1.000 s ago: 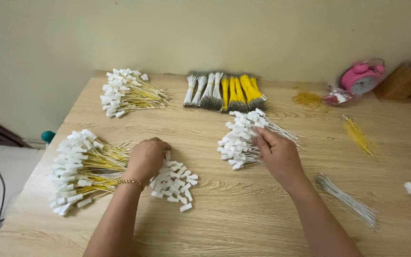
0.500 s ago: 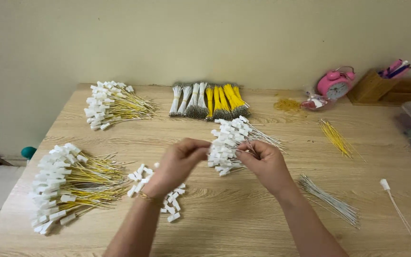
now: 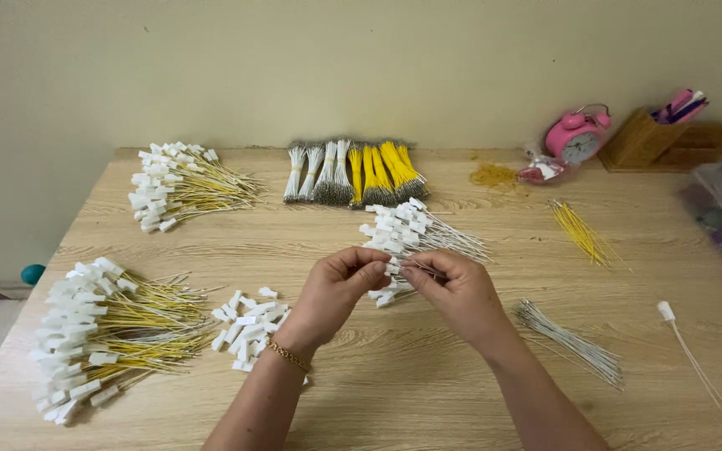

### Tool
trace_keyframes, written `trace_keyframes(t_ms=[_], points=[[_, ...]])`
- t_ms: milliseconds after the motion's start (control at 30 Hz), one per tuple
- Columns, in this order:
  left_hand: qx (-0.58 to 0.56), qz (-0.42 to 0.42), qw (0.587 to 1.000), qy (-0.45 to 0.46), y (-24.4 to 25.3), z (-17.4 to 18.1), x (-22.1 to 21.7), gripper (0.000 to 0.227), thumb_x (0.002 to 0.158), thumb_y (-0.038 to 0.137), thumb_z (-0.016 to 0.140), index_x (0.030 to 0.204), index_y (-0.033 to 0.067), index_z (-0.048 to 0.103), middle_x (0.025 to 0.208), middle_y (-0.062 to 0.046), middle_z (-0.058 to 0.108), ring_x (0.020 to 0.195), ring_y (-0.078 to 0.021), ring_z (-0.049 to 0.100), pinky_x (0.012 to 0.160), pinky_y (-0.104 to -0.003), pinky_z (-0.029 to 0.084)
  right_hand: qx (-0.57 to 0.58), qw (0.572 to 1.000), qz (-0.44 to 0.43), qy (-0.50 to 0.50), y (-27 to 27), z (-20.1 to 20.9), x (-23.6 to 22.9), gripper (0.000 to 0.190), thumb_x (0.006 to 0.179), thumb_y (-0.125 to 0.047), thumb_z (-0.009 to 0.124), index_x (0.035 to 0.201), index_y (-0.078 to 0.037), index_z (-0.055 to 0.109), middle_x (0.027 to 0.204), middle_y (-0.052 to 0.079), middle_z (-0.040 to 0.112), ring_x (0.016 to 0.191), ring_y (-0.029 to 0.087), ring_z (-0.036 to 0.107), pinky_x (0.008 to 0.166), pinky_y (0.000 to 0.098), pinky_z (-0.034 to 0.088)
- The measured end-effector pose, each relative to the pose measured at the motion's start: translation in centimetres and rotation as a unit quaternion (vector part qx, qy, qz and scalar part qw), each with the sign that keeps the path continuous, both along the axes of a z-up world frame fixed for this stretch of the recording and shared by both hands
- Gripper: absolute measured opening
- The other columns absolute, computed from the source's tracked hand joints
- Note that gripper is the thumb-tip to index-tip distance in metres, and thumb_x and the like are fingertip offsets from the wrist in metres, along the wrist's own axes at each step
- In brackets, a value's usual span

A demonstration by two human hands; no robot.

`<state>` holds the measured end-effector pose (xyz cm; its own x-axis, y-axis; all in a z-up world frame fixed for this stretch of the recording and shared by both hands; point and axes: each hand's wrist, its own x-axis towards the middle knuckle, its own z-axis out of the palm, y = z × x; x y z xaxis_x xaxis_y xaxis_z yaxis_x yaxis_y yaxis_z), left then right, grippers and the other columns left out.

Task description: Group and bundle small white plastic wire components by hand on a wooden workspace.

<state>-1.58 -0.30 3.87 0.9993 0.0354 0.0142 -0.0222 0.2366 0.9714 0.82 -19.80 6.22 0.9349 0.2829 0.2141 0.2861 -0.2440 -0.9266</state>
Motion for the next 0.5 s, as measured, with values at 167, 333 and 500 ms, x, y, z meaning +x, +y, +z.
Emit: trace_keyframes(t_ms=[167,333,500], points=[[-0.055,0.002,0.998,0.019,0.6,-1.4,0.6,0.024,0.096,0.011,0.069,0.115,-0.0046,0.073,0.089,-0.011,0.072,0.083,-0.0178,0.073,0.081,-0.031,0.063,-0.022,1.000,0.002,0.000,-0.2,-0.4,0.2,0.016,0.088,-0.006,0.075,0.102,-0.003,0.080,0.081,0.013,0.076,0.080,0.017,0.069,0.075,0.0370,0.059],[-0.120,-0.010,0.992,0.036,1.0,-2.1,0.9,0.024,0.099,0.011,0.064,0.116,-0.0043,0.071,0.092,-0.015,0.073,0.089,-0.0263,0.077,0.086,-0.040,0.064,-0.043,0.999,-0.004,-0.001,-0.1,0.4,-0.3,0.014,0.089,-0.009,0.073,0.100,-0.004,0.080,0.077,0.012,0.075,0.078,0.015,0.066,0.075,0.0372,0.058],[-0.134,-0.056,0.988,0.042,1.2,-2.1,0.8,0.023,0.100,0.014,0.063,0.117,-0.0009,0.067,0.096,-0.017,0.076,0.090,-0.0257,0.078,0.084,-0.038,0.064,-0.083,0.996,0.022,-0.038,0.0,0.8,-0.3,0.013,0.090,-0.012,0.072,0.099,-0.006,0.079,0.076,0.018,0.073,0.075,0.025,0.070,0.072,0.0425,0.056]])
